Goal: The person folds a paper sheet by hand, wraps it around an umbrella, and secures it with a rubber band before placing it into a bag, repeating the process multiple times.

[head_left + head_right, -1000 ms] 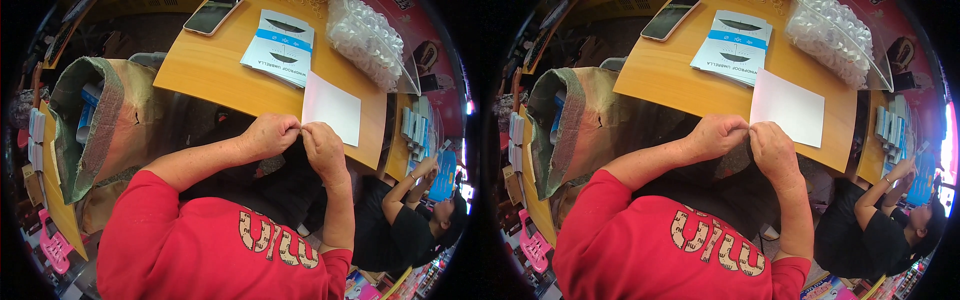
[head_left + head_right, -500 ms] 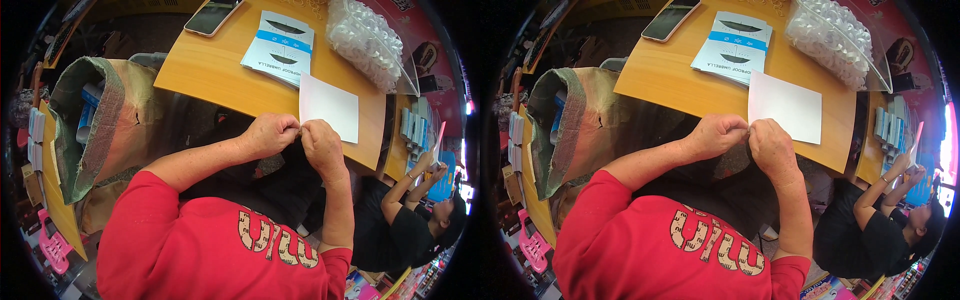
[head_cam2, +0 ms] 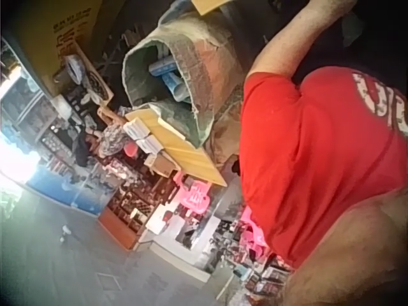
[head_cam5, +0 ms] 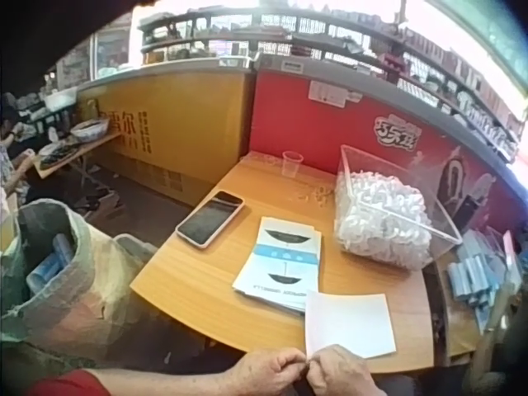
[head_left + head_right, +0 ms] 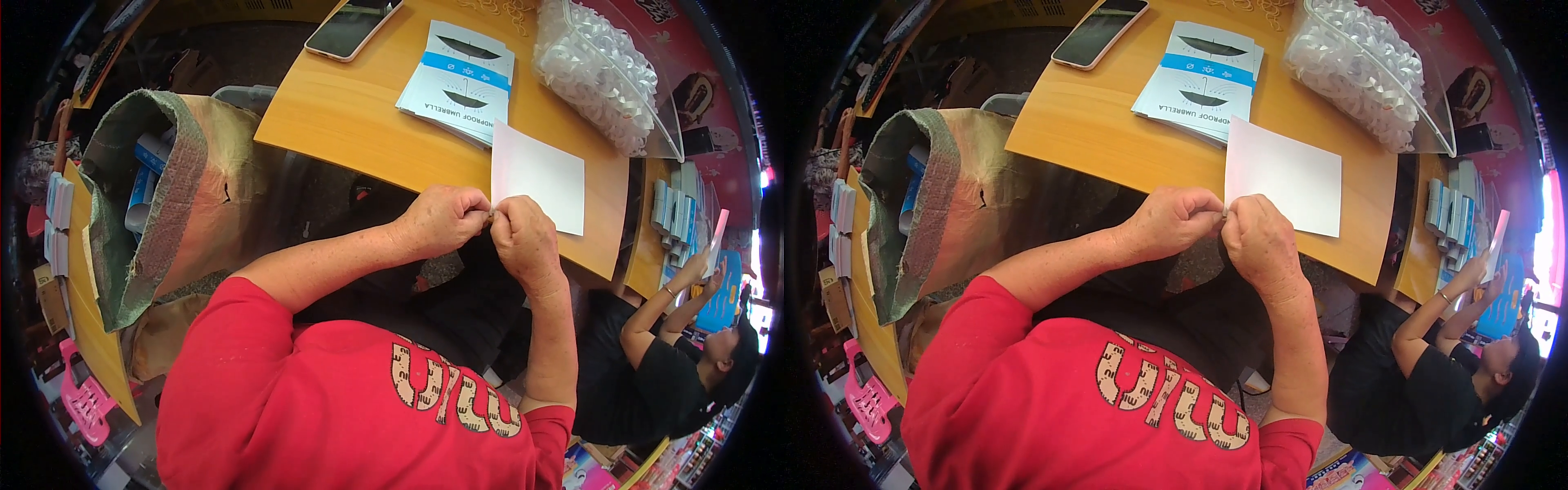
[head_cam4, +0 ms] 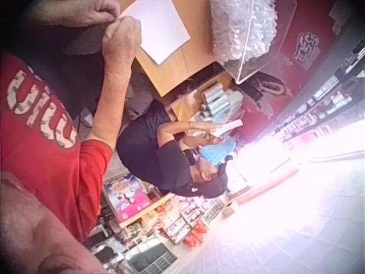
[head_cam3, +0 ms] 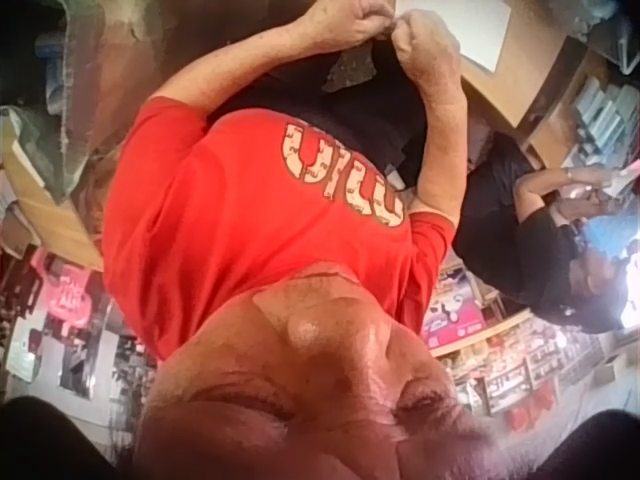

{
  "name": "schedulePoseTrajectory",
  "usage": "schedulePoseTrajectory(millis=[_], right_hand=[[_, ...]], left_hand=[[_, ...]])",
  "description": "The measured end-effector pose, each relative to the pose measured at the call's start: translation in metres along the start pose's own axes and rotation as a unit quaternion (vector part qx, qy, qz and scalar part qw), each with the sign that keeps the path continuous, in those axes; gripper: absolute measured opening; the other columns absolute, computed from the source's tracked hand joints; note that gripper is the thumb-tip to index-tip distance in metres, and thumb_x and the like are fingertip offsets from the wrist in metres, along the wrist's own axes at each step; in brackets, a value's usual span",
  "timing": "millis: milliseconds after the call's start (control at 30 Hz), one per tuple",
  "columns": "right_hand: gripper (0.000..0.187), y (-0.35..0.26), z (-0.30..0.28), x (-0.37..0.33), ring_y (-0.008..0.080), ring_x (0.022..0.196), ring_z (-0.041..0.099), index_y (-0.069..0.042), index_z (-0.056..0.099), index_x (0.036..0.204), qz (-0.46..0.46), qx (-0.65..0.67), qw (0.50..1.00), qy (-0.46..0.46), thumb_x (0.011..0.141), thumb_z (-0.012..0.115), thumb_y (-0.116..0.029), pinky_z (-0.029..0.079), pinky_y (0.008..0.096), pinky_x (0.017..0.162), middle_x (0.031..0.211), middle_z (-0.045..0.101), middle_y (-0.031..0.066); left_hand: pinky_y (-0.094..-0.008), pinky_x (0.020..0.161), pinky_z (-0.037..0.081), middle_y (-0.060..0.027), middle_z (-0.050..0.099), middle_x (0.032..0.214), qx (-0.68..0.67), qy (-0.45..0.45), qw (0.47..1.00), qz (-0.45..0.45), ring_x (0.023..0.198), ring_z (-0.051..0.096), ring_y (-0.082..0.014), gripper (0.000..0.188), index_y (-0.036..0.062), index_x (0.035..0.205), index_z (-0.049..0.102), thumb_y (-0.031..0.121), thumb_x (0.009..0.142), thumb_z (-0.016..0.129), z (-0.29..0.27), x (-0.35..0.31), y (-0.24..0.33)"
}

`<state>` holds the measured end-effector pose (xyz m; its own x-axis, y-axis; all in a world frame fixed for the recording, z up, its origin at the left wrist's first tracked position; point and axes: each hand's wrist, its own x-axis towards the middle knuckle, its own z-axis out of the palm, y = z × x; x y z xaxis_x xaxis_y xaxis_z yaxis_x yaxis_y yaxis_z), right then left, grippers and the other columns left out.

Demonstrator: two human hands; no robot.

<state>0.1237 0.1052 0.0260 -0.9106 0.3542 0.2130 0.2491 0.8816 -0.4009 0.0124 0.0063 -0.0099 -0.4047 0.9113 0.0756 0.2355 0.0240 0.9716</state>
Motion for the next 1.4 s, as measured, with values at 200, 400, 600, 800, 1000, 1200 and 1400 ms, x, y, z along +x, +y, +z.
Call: schedulePoseTrajectory(millis=[200,400,600,800,1000,1200,1400], right_hand=[[0.007,0.002,-0.003,-0.003,0.0308,0.07,0.052,-0.002,0.052,0.077,0.026,0.056,0.998,-0.002,0.072,0.049,-0.005,0.043,0.0369,0.064,0.074,0.054,0.0131],[0.024,0.002,-0.006,-0.01,0.0315,0.076,0.053,-0.001,0.055,0.092,-0.064,-0.086,0.988,0.109,0.068,0.051,0.002,0.043,0.0352,0.07,0.079,0.056,0.0135],[0.02,-0.014,-0.035,-0.062,0.0245,0.088,0.056,-0.003,0.053,0.079,-0.012,0.26,0.958,0.119,0.063,0.057,0.009,0.039,0.0372,0.084,0.088,0.059,0.011],[0.022,-0.034,-0.042,-0.096,0.0253,0.086,0.057,-0.005,0.052,0.08,-0.074,0.394,0.916,0.005,0.063,0.06,0.006,0.038,0.0413,0.086,0.084,0.06,0.0104],[0.008,-0.046,-0.039,-0.126,0.0131,0.074,0.054,0.0,0.052,0.082,0.133,0.566,0.8,0.149,0.075,0.055,0.002,0.043,0.0241,0.069,0.079,0.057,0.0079],[0.014,-0.049,-0.03,-0.123,0.0057,0.069,0.048,-0.001,0.05,0.087,0.221,0.501,0.799,0.248,0.075,0.055,0.001,0.04,0.0183,0.064,0.08,0.052,0.0022],[0.025,-0.057,-0.018,-0.128,0.0083,0.073,0.051,-0.002,0.049,0.097,0.278,0.678,0.664,0.148,0.073,0.058,0.0,0.043,0.0208,0.069,0.084,0.054,0.003]], left_hand=[[-0.0237,0.059,0.046,-0.0075,0.061,0.068,0.011,-0.031,0.999,-0.023,0.065,0.059,-0.0119,0.012,0.0003,0.08,0.057,0.01,0.076,0.05,-0.003,0.001,0.001],[-0.0239,0.062,0.048,-0.0088,0.061,0.077,-0.189,-0.096,0.971,-0.109,0.071,0.06,-0.0153,0.016,-0.0009,0.086,0.056,0.013,0.081,0.048,-0.006,-0.003,0.017],[-0.0333,0.067,0.05,-0.0152,0.055,0.099,-0.548,-0.197,0.762,-0.286,0.083,0.058,-0.0216,0.048,0.0019,0.112,0.044,0.04,0.082,0.045,-0.027,-0.024,-0.003],[-0.0358,0.085,0.042,-0.0132,0.051,0.106,-0.558,-0.211,0.758,-0.264,0.094,0.053,-0.0228,0.045,-0.001,0.116,0.039,0.012,0.075,0.054,-0.016,-0.028,0.011],[-0.0305,0.085,0.041,-0.0108,0.054,0.104,-0.538,-0.184,0.801,-0.188,0.093,0.054,-0.0205,0.049,0.004,0.116,0.045,-0.009,0.068,0.046,-0.015,-0.042,0.031],[-0.0271,0.076,0.045,-0.0091,0.06,0.092,0.013,-0.182,0.97,0.159,0.089,0.057,-0.0216,0.023,0.004,0.091,0.055,-0.001,0.068,0.059,-0.004,-0.076,0.054],[-0.0319,0.075,0.047,-0.0079,0.059,0.093,0.067,-0.127,0.918,0.37,0.09,0.056,-0.0281,0.022,0.0055,0.084,0.055,0.0,0.064,0.062,-0.006,-0.078,0.058]])
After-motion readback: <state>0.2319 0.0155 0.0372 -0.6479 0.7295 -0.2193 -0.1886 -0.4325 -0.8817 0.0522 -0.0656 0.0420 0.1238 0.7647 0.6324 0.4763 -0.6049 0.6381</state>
